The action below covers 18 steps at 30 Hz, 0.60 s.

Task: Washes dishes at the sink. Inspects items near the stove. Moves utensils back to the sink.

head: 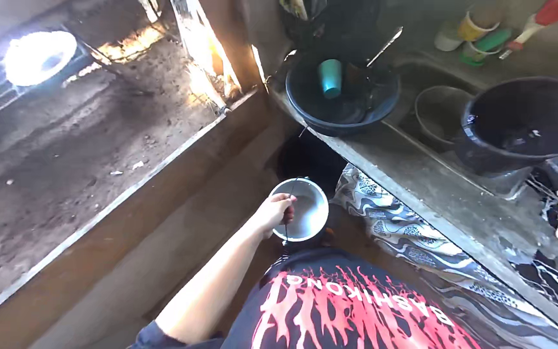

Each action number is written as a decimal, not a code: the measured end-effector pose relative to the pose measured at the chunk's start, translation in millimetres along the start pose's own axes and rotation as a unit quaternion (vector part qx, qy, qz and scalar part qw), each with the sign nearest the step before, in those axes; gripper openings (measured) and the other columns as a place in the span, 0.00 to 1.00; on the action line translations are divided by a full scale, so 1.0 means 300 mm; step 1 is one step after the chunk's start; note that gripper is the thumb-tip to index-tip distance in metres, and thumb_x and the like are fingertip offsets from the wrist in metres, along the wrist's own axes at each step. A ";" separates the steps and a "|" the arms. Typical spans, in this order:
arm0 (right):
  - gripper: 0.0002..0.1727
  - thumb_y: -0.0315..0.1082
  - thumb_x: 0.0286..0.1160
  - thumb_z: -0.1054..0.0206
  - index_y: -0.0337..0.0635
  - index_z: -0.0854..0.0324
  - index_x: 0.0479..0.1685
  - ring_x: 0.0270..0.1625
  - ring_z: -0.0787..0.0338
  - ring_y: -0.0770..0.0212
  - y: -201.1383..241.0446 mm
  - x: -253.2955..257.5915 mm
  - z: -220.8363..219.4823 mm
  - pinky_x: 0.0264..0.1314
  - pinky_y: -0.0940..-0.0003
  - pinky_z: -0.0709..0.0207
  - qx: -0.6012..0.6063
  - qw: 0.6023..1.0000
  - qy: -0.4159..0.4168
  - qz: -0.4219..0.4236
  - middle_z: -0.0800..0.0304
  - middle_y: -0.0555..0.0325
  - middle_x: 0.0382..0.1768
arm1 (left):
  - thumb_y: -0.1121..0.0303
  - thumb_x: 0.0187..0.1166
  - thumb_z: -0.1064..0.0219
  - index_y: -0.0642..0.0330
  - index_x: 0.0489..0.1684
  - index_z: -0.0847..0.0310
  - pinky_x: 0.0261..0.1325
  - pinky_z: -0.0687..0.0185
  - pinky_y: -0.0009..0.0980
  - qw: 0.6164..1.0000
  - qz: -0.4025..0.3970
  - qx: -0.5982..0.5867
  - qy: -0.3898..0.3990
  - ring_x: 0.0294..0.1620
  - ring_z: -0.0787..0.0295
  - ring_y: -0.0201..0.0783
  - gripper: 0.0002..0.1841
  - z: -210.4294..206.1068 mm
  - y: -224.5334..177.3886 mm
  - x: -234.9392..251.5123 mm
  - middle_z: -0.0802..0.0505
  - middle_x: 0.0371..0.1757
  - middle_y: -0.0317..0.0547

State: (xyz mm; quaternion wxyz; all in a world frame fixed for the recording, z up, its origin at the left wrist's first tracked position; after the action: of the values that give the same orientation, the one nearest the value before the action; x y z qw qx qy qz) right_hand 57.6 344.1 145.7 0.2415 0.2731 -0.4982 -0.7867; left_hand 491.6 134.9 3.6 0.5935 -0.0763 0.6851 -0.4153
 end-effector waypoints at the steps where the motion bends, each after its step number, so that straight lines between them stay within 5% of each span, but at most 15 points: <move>1: 0.05 0.32 0.89 0.46 0.46 0.29 0.54 0.13 0.33 0.83 0.011 -0.045 -0.014 0.17 0.88 0.34 -0.019 0.999 0.024 0.020 0.32 0.82 0.16 | 0.72 0.94 0.53 0.64 0.64 0.26 0.39 0.16 0.25 1.000 -0.010 0.005 0.012 0.27 0.19 0.28 0.13 -0.027 -0.032 -0.014 0.19 0.30 0.36; 4: 0.15 0.36 0.78 0.38 0.40 0.25 0.58 0.18 0.30 0.85 0.037 -0.148 -0.062 0.21 0.87 0.32 -0.097 0.989 0.062 0.089 0.28 0.80 0.23 | 0.73 0.94 0.54 0.65 0.66 0.27 0.41 0.15 0.25 0.998 -0.038 0.017 0.050 0.28 0.18 0.28 0.13 -0.098 -0.123 -0.049 0.19 0.31 0.36; 7: 0.21 0.42 0.73 0.34 0.35 0.18 0.57 0.25 0.24 0.83 0.090 -0.233 -0.137 0.30 0.83 0.26 -0.184 0.969 0.071 0.150 0.17 0.66 0.33 | 0.74 0.94 0.54 0.64 0.65 0.27 0.39 0.15 0.26 0.996 -0.055 0.018 0.069 0.27 0.18 0.28 0.13 -0.157 -0.199 -0.086 0.19 0.30 0.36; 11: 0.21 0.44 0.74 0.34 0.37 0.14 0.56 0.40 0.13 0.66 0.147 -0.306 -0.247 0.46 0.64 0.19 -0.275 0.935 0.095 0.202 0.09 0.49 0.41 | 0.74 0.93 0.53 0.63 0.66 0.27 0.39 0.15 0.26 0.993 -0.077 0.023 0.086 0.26 0.19 0.29 0.13 -0.213 -0.268 -0.129 0.19 0.30 0.36; 18: 0.23 0.47 0.77 0.35 0.35 0.15 0.58 0.41 0.08 0.47 0.182 -0.342 -0.365 0.43 0.47 0.18 -0.334 0.899 0.101 0.263 0.08 0.42 0.39 | 0.70 0.94 0.52 0.62 0.66 0.27 0.38 0.15 0.27 0.989 -0.104 0.037 0.096 0.26 0.19 0.29 0.13 -0.247 -0.333 -0.164 0.19 0.32 0.38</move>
State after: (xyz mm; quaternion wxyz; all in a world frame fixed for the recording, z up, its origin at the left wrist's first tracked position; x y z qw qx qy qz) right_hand 212.1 318.5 176.3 0.5657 0.1136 -0.2322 -0.7830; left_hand 401.7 135.7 102.7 0.4811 -0.0849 0.7113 -0.5053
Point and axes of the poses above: each hand's wrist, its own x-axis towards the middle knuckle, its own z-axis out of the back of the hand, y = z × x, the point moved 8 cm from there along x, towards the middle knuckle
